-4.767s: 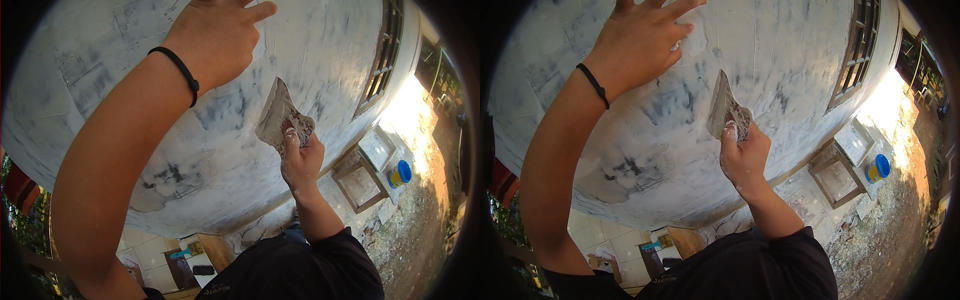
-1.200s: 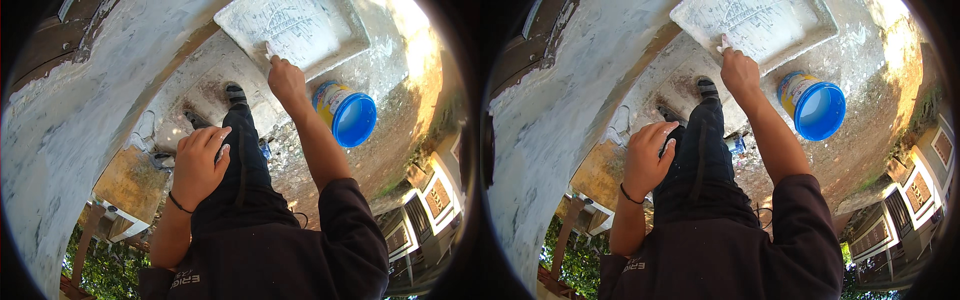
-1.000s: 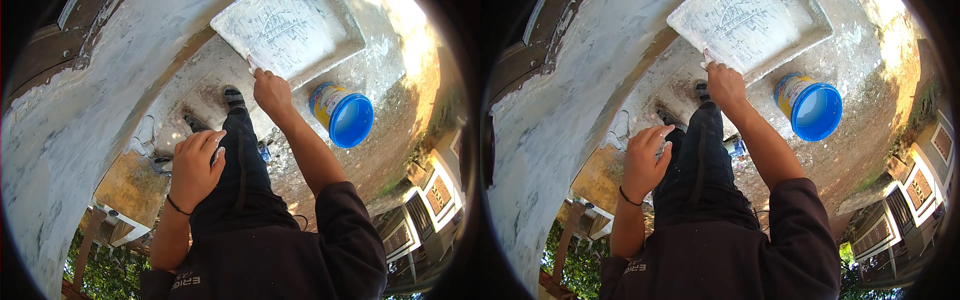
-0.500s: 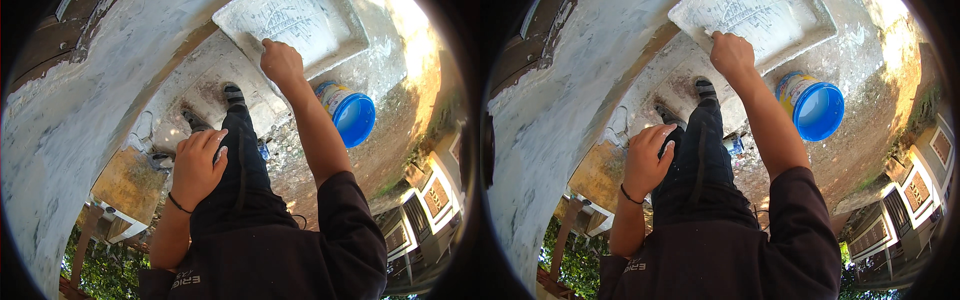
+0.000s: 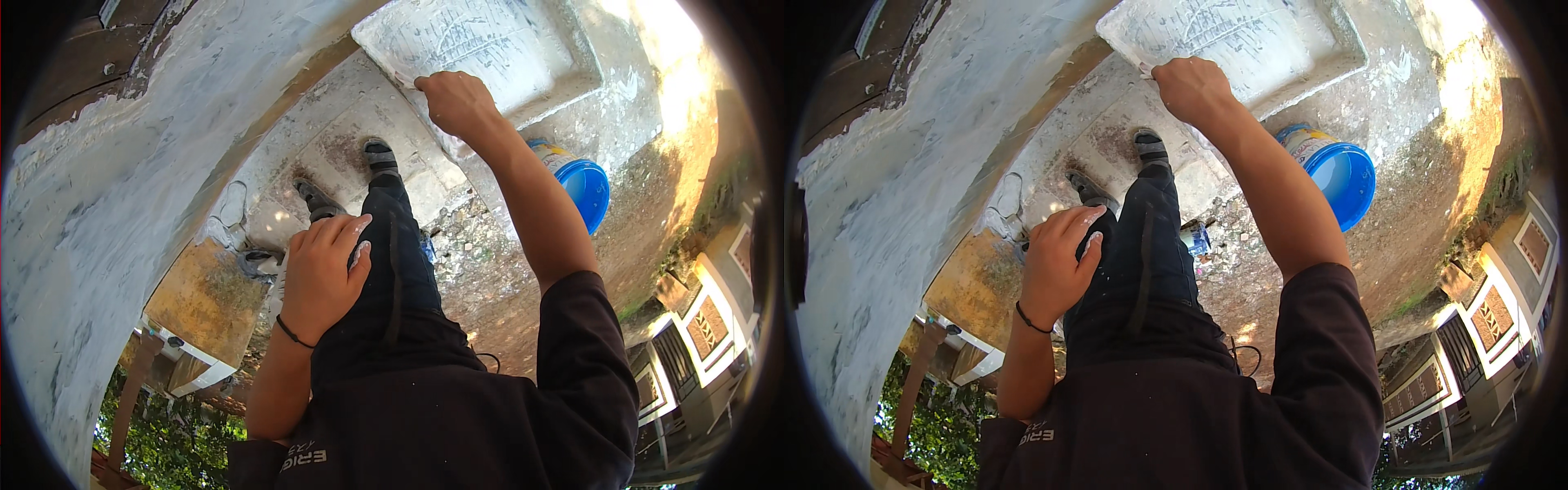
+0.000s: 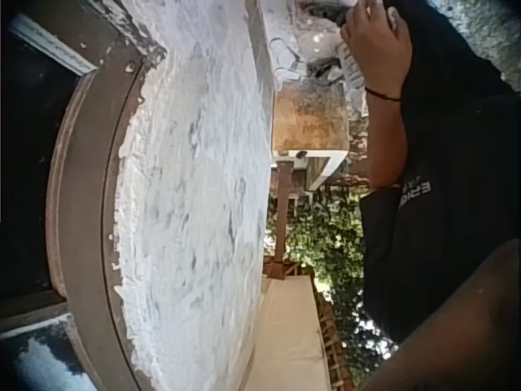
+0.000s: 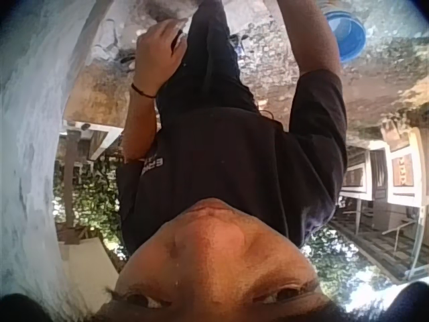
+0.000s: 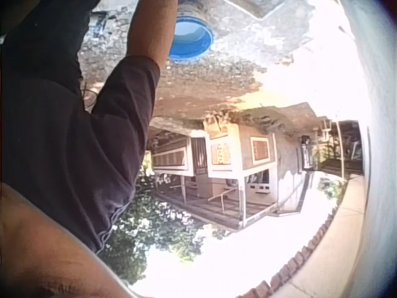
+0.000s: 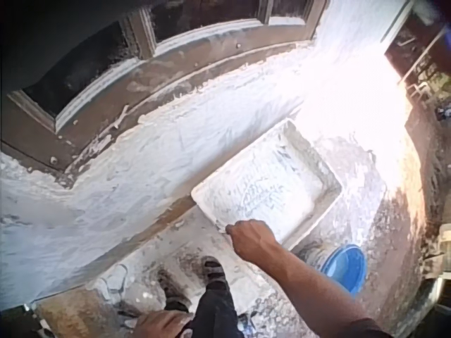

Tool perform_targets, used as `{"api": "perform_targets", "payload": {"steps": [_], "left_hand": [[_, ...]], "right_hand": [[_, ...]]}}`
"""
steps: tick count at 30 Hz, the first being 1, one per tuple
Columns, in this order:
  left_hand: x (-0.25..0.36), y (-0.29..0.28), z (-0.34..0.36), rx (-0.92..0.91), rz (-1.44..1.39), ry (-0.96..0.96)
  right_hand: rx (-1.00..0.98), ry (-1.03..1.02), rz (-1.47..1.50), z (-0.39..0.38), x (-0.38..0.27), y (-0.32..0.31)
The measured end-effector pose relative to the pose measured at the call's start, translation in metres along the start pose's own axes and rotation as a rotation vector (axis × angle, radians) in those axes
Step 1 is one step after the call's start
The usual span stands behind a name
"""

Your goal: The person applies and smooths plaster onto an exterior wall using a putty knife.

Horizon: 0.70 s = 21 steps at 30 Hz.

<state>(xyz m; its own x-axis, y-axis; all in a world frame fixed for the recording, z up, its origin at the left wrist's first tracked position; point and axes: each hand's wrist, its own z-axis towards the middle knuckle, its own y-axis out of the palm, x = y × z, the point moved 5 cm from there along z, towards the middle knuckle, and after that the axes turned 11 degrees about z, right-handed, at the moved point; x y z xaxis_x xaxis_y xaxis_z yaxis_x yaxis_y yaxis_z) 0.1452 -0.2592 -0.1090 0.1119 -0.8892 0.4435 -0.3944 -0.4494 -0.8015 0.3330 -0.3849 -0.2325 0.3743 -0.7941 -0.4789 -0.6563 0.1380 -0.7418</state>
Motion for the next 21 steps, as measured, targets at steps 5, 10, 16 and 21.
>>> {"api": "perform_targets", "payload": {"steps": [5, 10, 16, 21], "left_hand": [[0.004, 0.002, 0.003, 0.021, 0.009, 0.026], [0.004, 0.003, 0.006, 0.011, 0.023, 0.034], [0.007, 0.003, 0.013, -0.002, 0.006, 0.035], [0.015, -0.001, 0.021, -0.006, -0.002, 0.052]], "right_hand": [[-0.085, 0.008, -0.019, -0.018, 0.015, 0.0], [-0.048, 0.137, 0.073, -0.037, 0.035, -0.008], [0.167, 0.171, 0.319, -0.053, 0.052, -0.005], [0.177, 0.151, 0.376, -0.042, 0.053, 0.011]]}}
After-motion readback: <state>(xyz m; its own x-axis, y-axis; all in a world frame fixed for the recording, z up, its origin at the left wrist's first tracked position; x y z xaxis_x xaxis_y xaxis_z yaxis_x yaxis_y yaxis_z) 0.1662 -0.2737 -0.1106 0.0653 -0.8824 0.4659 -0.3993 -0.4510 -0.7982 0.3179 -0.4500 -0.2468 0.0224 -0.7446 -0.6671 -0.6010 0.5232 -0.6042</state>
